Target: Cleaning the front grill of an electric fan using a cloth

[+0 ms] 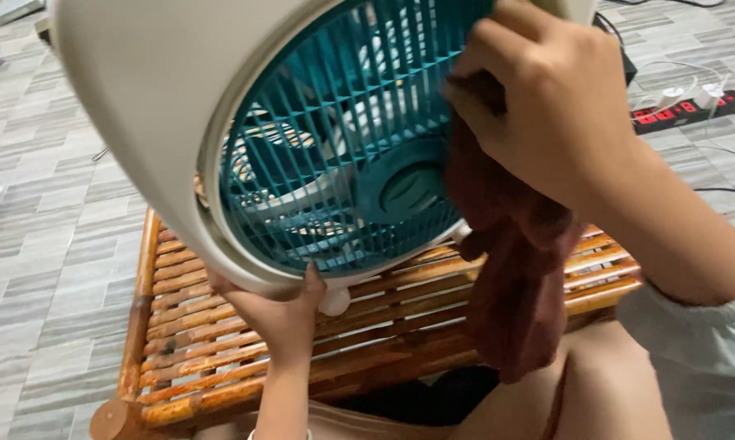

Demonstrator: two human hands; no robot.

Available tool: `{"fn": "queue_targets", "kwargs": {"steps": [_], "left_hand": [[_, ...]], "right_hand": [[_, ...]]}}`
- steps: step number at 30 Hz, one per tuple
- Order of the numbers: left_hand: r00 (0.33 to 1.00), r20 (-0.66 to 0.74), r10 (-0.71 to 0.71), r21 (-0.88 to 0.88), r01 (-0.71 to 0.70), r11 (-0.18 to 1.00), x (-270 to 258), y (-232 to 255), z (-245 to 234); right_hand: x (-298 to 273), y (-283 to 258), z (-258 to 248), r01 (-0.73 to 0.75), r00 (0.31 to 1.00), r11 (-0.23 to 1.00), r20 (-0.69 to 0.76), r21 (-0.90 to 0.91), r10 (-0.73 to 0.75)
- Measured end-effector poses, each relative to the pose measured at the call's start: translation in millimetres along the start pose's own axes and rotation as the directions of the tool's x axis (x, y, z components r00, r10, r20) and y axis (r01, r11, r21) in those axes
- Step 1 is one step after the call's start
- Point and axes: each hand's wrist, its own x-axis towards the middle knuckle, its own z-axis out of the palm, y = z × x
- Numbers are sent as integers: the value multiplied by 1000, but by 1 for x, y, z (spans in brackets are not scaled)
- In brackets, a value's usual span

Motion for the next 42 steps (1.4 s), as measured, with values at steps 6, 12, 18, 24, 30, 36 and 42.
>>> {"fn": "queue_targets", "kwargs": {"steps": [6, 12, 18, 24, 30, 36, 42], "left_hand": [[996, 1, 85, -38, -85, 996, 0, -3, -4], [999, 10, 52, -44, -52, 998, 3, -3, -4], [998, 14, 60, -39, -60, 997, 0, -9, -4], [999, 24, 31, -27, -30, 999, 2, -5, -3], [998, 36, 53, -118, -49, 992, 1, -7, -3], [999, 45, 23, -124, -17, 992, -1, -8, -6], [998, 48, 35, -133, -28, 991, 4, -2, -9]], "right_hand": [[-2, 0, -1, 20, 970, 985, 242, -170, 22], [-5, 8, 9, -11, 997, 1000, 81, -25, 13], [-8, -2, 3, -15, 974, 994, 222, -110, 39], [-8, 13, 9, -64, 987, 998, 147, -10, 64], [-9, -2, 6, -36, 991, 999, 130, 26, 32], [-5, 5, -8, -107, 982, 974, 177, 198, 72], [-5, 12, -11, -81, 995, 979, 76, 187, 68]]}}
